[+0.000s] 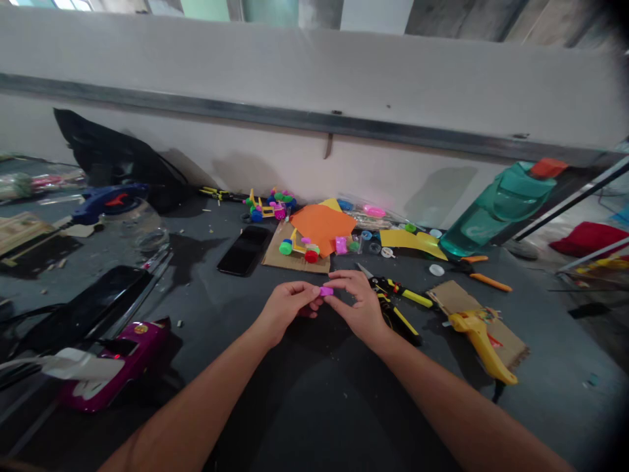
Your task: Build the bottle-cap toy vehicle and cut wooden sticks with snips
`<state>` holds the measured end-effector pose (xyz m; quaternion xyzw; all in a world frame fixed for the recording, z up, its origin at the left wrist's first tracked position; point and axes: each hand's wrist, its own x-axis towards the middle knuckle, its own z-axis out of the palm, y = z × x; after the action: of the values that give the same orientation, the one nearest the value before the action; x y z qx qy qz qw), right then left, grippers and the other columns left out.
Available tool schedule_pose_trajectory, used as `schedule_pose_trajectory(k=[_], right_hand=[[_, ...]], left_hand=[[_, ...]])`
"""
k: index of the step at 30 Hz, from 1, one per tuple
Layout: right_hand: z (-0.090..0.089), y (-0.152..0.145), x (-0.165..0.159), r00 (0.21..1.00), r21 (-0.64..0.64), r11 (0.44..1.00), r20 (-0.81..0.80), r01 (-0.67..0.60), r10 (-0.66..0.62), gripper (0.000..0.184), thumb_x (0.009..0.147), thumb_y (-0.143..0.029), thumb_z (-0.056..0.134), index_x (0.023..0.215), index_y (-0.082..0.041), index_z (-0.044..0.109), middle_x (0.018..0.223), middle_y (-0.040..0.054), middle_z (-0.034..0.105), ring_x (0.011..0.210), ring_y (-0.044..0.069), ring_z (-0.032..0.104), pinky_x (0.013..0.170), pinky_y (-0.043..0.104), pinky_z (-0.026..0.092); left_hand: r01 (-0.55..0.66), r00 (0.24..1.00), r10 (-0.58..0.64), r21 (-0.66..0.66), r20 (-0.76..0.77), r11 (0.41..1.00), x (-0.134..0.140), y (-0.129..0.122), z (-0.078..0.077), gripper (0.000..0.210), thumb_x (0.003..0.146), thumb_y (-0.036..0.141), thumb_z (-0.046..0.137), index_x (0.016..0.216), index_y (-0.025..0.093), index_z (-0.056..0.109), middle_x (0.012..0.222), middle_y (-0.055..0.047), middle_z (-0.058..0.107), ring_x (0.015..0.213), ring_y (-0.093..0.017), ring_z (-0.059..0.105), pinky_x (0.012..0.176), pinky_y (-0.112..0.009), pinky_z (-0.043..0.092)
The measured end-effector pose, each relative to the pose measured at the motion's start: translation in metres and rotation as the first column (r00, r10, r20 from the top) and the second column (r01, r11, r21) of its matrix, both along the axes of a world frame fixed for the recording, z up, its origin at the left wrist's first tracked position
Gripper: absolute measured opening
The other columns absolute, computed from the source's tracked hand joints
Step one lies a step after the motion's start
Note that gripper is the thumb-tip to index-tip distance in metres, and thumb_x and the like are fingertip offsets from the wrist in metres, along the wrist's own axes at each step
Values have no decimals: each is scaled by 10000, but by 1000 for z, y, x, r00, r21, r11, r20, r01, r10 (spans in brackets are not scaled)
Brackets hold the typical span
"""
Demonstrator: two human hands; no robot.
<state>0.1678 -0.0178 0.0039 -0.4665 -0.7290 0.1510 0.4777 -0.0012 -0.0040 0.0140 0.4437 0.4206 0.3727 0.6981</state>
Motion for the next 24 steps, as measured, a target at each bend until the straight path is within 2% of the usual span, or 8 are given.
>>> schedule_pose_trajectory(k=[5,9,15,19,24], right_hand=[[2,-1,0,1000,9,1000,8,-2,2,142,743,-234,652,880,-271,660,983,33,628,979,206,551,883,401,424],[3,-2,-2,999,13,999,14,-33,33,222,722,-246,670,941,-272,644,1006,39,623,998,212,544,890,408,420],[3,-2,-3,1000,30,999,18,-20,20,107,750,-251,631,854,-259,656,970,39,630,974,209,552,867,410,424],[3,-2,-3,1000,33,999,11,-15,15,102,747,-240,629,845,-253,652,963,41,633,972,209,553,869,410,423],[4,-3,-4,1000,16,1000,8,-23,23,122,751,-255,629,870,-266,654,966,42,634,982,218,551,871,421,422]], left_hand=[[-28,1000,28,2,-2,1000,-1,1,-1,201,695,325,677,720,128,649,649,-14,606,602,-99,541,611,-253,480],[-21,1000,21,19,-17,1000,0,0,-1,197,695,319,676,682,127,632,610,-1,587,570,-91,531,605,-247,472],[9,1000,-9,22,-10,1000,1,0,-1,233,712,351,659,682,121,631,617,-9,582,583,-98,532,615,-261,478],[7,1000,-7,16,6,1000,1,-1,-1,253,730,375,637,707,123,641,628,-13,584,592,-99,533,608,-257,477],[26,1000,-26,20,-12,999,2,-1,-2,212,687,333,685,679,129,628,607,2,579,575,-94,535,614,-256,477]])
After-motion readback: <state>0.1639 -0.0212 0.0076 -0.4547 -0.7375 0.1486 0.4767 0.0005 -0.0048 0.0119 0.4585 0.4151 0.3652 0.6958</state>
